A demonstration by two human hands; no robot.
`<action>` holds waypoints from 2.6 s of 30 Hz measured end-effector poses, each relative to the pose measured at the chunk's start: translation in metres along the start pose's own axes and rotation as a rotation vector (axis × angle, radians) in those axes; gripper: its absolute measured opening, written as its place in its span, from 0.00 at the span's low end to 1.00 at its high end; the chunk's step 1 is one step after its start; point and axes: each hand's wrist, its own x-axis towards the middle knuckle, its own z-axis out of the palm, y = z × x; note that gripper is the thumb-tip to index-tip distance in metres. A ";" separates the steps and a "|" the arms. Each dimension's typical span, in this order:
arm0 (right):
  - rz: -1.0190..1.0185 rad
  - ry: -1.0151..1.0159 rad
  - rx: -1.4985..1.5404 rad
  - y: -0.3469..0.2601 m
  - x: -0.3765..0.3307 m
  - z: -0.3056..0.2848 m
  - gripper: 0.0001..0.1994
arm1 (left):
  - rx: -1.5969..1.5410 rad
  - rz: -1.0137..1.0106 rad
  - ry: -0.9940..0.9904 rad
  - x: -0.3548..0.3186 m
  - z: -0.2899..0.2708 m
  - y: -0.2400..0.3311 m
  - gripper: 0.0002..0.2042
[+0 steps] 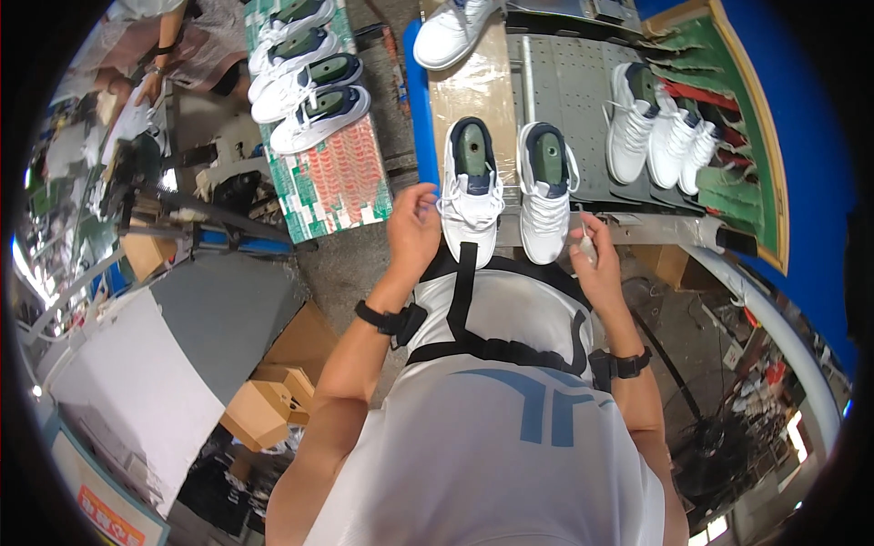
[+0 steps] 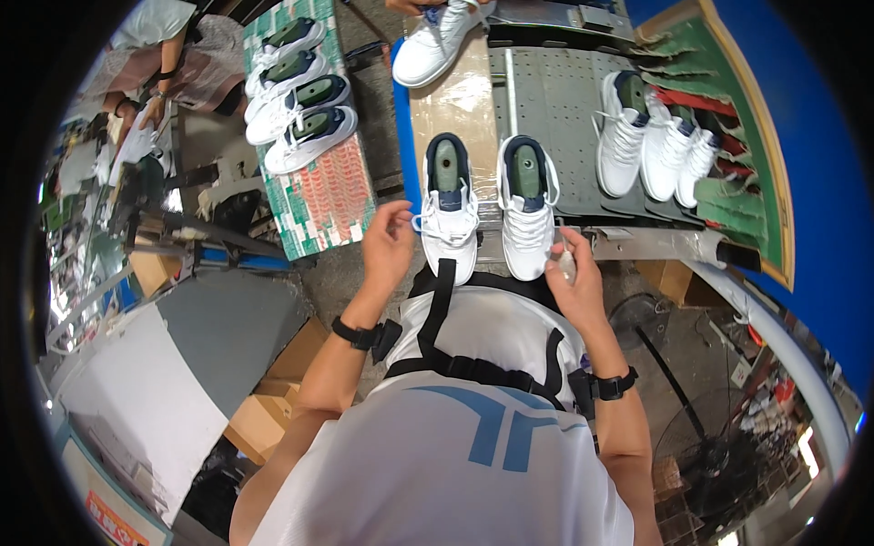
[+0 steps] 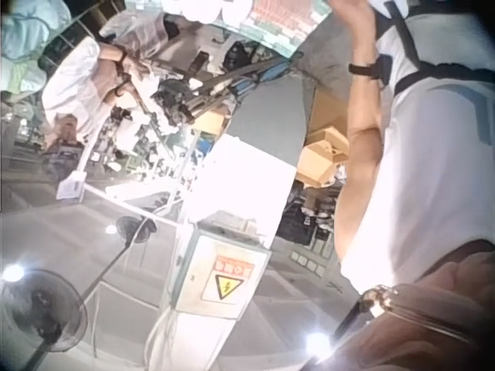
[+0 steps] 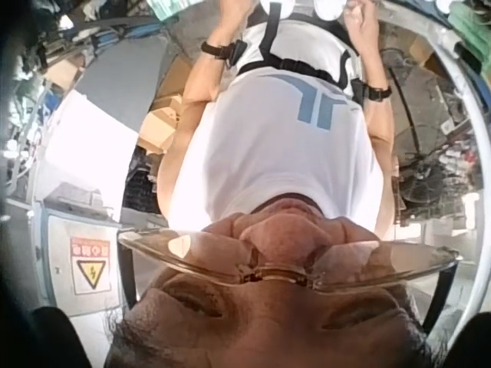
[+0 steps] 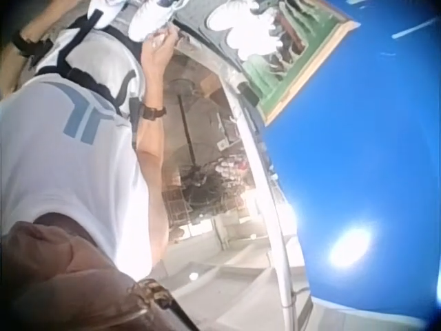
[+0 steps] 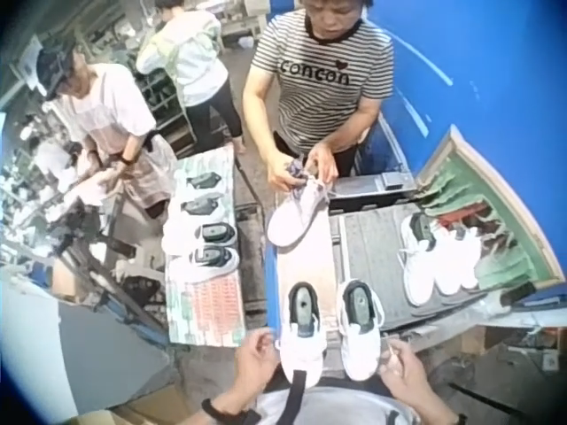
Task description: Assembling white sneakers by placing them onto a specialized heating/vacuum workstation and cleaning the uppers.
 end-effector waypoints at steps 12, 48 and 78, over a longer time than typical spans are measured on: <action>0.041 0.078 -0.157 -0.015 -0.012 -0.001 0.40 | 0.513 0.390 -0.232 0.025 0.125 0.059 0.21; 0.031 -0.101 -0.244 0.020 0.025 0.002 0.46 | -0.795 -0.214 -0.268 0.095 0.013 0.108 0.17; -0.524 -0.158 -0.933 -0.019 0.020 0.033 0.44 | 0.528 0.559 -0.639 0.130 0.122 0.092 0.41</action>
